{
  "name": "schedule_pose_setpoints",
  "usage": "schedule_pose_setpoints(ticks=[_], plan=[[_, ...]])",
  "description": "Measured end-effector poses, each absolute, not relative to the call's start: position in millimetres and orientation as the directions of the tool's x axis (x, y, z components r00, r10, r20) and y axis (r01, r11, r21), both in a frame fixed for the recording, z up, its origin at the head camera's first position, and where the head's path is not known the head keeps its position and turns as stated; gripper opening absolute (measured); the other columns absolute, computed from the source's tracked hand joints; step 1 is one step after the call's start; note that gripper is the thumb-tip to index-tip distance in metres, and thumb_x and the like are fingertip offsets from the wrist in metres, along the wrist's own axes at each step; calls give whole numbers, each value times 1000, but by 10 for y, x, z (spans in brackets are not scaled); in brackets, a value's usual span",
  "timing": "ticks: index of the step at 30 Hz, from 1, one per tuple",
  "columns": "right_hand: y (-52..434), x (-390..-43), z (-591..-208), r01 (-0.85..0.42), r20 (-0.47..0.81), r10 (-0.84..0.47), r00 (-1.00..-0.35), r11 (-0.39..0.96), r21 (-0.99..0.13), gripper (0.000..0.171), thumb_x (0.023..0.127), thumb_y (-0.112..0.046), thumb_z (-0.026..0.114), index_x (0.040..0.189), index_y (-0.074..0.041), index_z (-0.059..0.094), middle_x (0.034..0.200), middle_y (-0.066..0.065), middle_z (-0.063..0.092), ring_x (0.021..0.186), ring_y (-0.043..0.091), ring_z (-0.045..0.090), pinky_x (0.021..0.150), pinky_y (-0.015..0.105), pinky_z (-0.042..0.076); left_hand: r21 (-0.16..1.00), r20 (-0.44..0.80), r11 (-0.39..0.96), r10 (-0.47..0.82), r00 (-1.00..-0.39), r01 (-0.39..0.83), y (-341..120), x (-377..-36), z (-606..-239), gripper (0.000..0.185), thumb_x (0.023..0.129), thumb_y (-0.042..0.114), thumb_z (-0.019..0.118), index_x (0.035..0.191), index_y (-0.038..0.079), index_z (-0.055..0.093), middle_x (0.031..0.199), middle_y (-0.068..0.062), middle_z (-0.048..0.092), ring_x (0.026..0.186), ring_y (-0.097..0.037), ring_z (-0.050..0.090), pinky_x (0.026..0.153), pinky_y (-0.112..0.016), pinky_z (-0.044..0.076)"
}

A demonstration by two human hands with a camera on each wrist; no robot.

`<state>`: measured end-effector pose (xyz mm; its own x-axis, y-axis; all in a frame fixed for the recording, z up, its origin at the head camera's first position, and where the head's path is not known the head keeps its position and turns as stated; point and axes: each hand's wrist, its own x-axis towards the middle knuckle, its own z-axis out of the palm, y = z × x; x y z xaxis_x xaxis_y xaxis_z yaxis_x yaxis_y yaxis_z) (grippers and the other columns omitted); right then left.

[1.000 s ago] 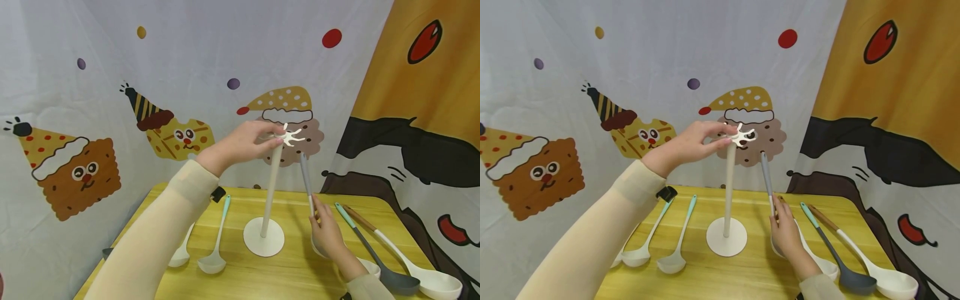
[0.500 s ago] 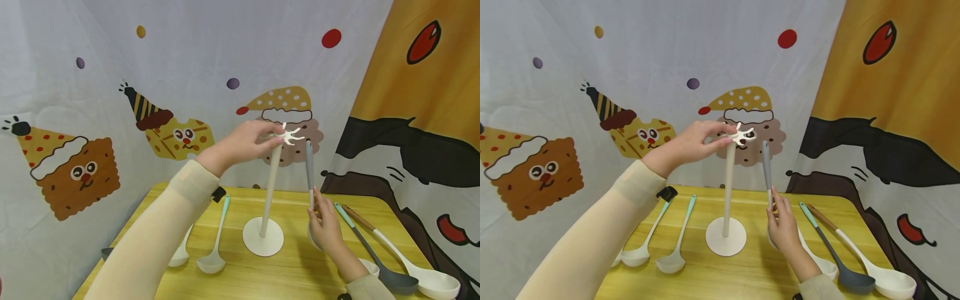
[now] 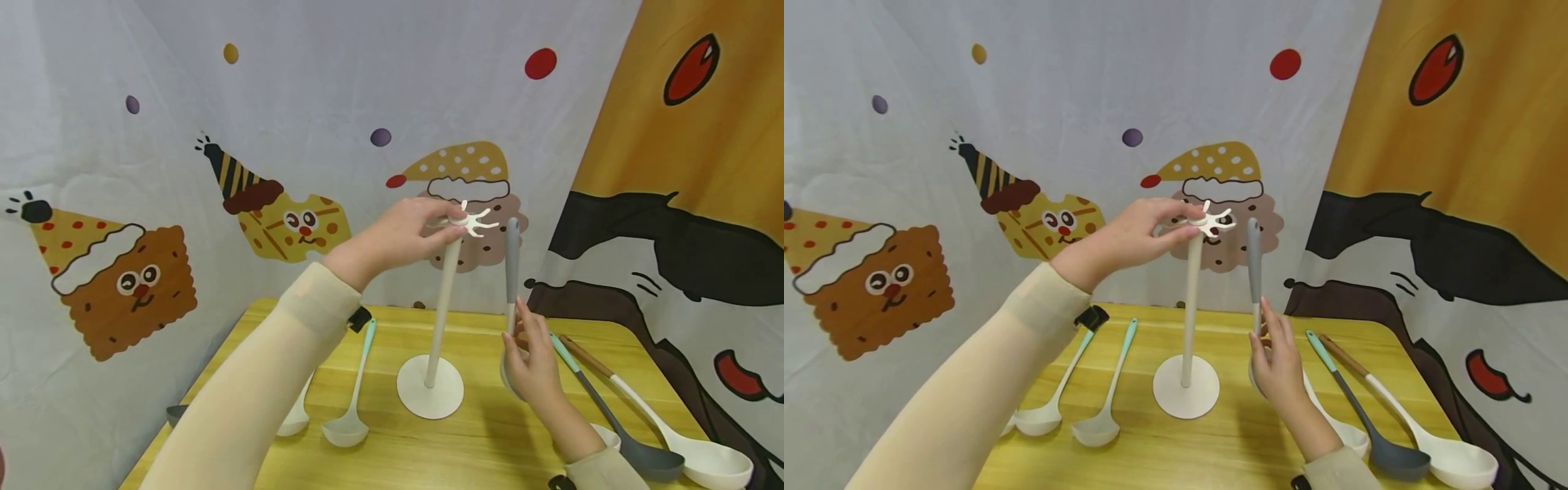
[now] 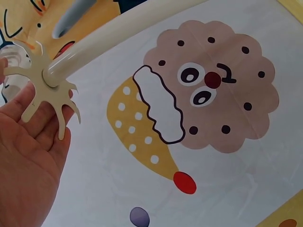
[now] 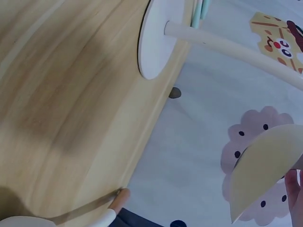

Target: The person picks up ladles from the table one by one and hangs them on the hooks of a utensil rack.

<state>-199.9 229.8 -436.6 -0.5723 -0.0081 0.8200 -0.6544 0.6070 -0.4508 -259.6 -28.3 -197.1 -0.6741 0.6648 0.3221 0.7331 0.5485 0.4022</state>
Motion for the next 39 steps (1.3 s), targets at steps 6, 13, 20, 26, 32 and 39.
schedule_pose_setpoints(ticks=[6, 13, 20, 26, 32, 39], plan=[[2268, -2003, -4332, -692, 852, -20, -522, 594, -410, 89, 76, 33, 67, 156, 2, 43, 114, 25, 54, 104, -8, 47, 87, -1, 45, 384, 320, 564, 661, -678, 731, -264, -2585, -1971, 43, 108, 39, 57, 142, 15, 65, 144, -2, 65, 137, -21, 56, 118, -37, 45], [2236, -2018, -4300, -735, 884, -45, -466, 576, -358, 90, 75, 34, 67, 155, 3, 44, 113, 26, 54, 105, -4, 49, 89, 2, 47, 368, 319, 580, 655, -685, 727, -255, -2579, -1974, 43, 108, 40, 57, 142, 15, 65, 143, -3, 66, 136, -22, 55, 117, -38, 45], [2216, -2011, -4272, -752, 890, -53, -452, 560, -348, 80, 82, 29, 66, 155, 3, 44, 114, 26, 54, 104, -1, 51, 90, 3, 48, 363, 317, 584, 655, -686, 726, -244, -2556, -1968, 44, 107, 43, 58, 142, 16, 65, 145, -2, 64, 137, -21, 55, 116, -37, 46], [2200, -1977, -4232, -737, 866, -53, -497, 552, -389, 84, 80, 32, 64, 156, 3, 42, 113, 26, 53, 105, -3, 50, 90, 2, 48, 359, 319, 585, 655, -685, 727, -237, -2552, -1973, 44, 108, 41, 58, 143, 15, 64, 145, -3, 64, 138, -22, 54, 117, -38, 45], [2181, -1968, -4207, -736, 850, -64, -523, 537, -413, 85, 81, 33, 62, 157, 2, 41, 113, 25, 53, 104, -3, 51, 88, 3, 49, 364, 331, 576, 655, -679, 732, -255, -2566, -1985, 44, 108, 40, 57, 143, 14, 64, 147, -4, 63, 140, -22, 54, 119, -38, 44], [2190, -2013, -4232, -755, 869, -82, -487, 540, -372, 91, 75, 35, 65, 157, 2, 42, 112, 25, 54, 100, 1, 53, 87, 2, 49, 369, 334, 577, 649, -683, 729, -279, -2565, -1992, 44, 108, 41, 57, 143, 15, 64, 148, -3, 63, 139, -22, 55, 118, -39, 45]])
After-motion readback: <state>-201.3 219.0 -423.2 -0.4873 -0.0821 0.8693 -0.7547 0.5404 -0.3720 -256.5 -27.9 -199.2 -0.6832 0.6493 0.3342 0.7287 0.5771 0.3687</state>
